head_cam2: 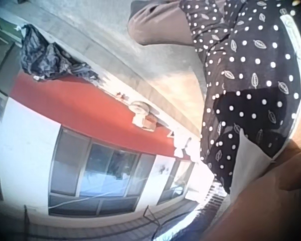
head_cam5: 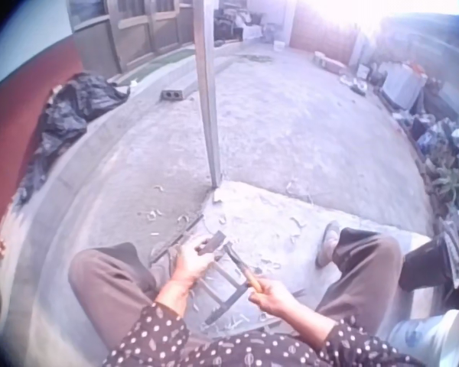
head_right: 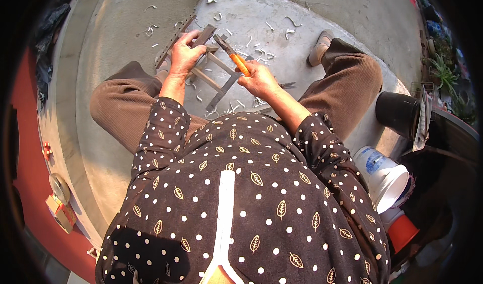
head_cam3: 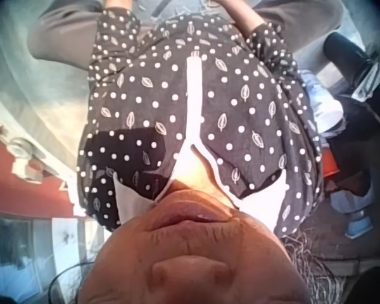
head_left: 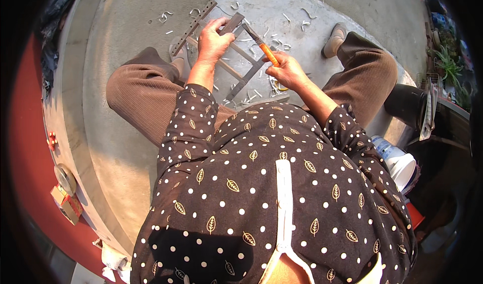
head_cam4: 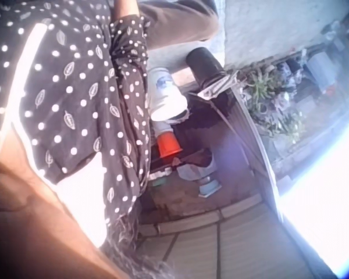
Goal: The person sits on the floor and uses pliers to bend and secure metal wire around a small wooden frame. They repeatedly adjust the wire and reposition the frame to tighten connections.
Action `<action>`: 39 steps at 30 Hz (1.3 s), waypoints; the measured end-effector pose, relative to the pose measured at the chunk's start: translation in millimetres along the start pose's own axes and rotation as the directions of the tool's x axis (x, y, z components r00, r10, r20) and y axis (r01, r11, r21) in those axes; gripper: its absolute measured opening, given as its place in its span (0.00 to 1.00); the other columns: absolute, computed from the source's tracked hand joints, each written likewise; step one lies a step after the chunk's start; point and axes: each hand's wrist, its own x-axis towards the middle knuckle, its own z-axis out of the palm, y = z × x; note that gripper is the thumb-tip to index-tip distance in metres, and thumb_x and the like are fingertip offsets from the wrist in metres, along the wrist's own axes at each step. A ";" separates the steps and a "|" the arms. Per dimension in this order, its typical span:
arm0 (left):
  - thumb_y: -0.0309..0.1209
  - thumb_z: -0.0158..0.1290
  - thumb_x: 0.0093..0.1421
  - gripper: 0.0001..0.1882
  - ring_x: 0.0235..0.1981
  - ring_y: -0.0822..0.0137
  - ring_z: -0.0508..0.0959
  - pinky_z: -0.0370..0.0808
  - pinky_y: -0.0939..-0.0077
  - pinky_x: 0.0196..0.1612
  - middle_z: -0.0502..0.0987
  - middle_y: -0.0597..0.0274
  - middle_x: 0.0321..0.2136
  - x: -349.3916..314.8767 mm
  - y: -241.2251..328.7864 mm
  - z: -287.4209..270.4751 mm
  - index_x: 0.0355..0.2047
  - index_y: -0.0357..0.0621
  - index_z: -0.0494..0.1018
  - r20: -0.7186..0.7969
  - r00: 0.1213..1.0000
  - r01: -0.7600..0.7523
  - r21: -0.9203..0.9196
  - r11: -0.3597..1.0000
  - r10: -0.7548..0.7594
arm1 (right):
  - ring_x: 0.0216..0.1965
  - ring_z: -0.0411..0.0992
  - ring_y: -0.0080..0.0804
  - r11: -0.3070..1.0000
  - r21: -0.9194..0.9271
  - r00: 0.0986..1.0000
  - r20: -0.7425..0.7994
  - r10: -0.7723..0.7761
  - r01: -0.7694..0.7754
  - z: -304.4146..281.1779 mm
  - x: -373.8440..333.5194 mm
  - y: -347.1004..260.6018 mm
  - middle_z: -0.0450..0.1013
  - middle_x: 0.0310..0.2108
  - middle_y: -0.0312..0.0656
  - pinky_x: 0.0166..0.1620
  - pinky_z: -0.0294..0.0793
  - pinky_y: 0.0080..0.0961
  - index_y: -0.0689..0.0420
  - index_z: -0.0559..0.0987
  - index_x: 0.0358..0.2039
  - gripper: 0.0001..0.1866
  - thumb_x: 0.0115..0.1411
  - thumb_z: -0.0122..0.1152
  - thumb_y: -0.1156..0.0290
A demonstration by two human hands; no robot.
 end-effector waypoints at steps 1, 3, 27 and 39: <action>0.28 0.60 0.41 0.25 0.30 0.73 0.74 0.73 0.77 0.37 0.77 0.66 0.34 -1.5 2.1 0.1 0.44 0.44 0.77 -0.009 1.000 0.010 0.015 1.000 -0.010 | 0.46 0.71 0.36 1.000 -0.007 1.000 -0.002 -0.006 0.006 1.2 0.4 -0.7 0.72 0.43 0.43 0.51 0.69 0.29 0.59 0.79 0.42 0.19 0.47 0.61 0.71; 0.28 0.60 0.41 0.24 0.30 0.73 0.75 0.73 0.77 0.37 0.78 0.66 0.34 -0.9 4.3 -0.1 0.44 0.44 0.77 -0.004 1.000 0.014 0.013 1.000 -0.014 | 0.46 0.70 0.37 1.000 -0.023 1.000 -0.006 -0.018 0.018 2.7 1.1 -1.2 0.72 0.44 0.44 0.51 0.68 0.29 0.58 0.79 0.41 0.19 0.46 0.61 0.71; 0.31 0.61 0.44 0.23 0.40 0.61 0.79 0.74 0.71 0.44 0.80 0.56 0.38 -9.1 -2.3 8.8 0.45 0.46 0.77 0.045 0.999 -0.024 -0.001 1.000 0.024 | 0.25 0.74 0.34 0.948 -0.142 0.935 0.180 0.306 -0.283 -26.5 -2.5 -30.0 0.74 0.23 0.43 0.33 0.73 0.33 0.61 0.79 0.31 0.15 0.52 0.66 0.62; 0.30 0.63 0.43 0.22 0.40 0.63 0.78 0.73 0.73 0.46 0.79 0.57 0.39 -14.2 3.4 0.8 0.43 0.44 0.78 0.221 0.973 -0.055 -0.050 0.997 0.065 | 0.28 0.75 0.30 0.559 0.598 0.729 0.684 0.017 -0.574 -67.6 -18.0 -0.8 0.75 0.29 0.46 0.31 0.77 0.27 0.65 0.76 0.33 0.12 0.61 0.58 0.66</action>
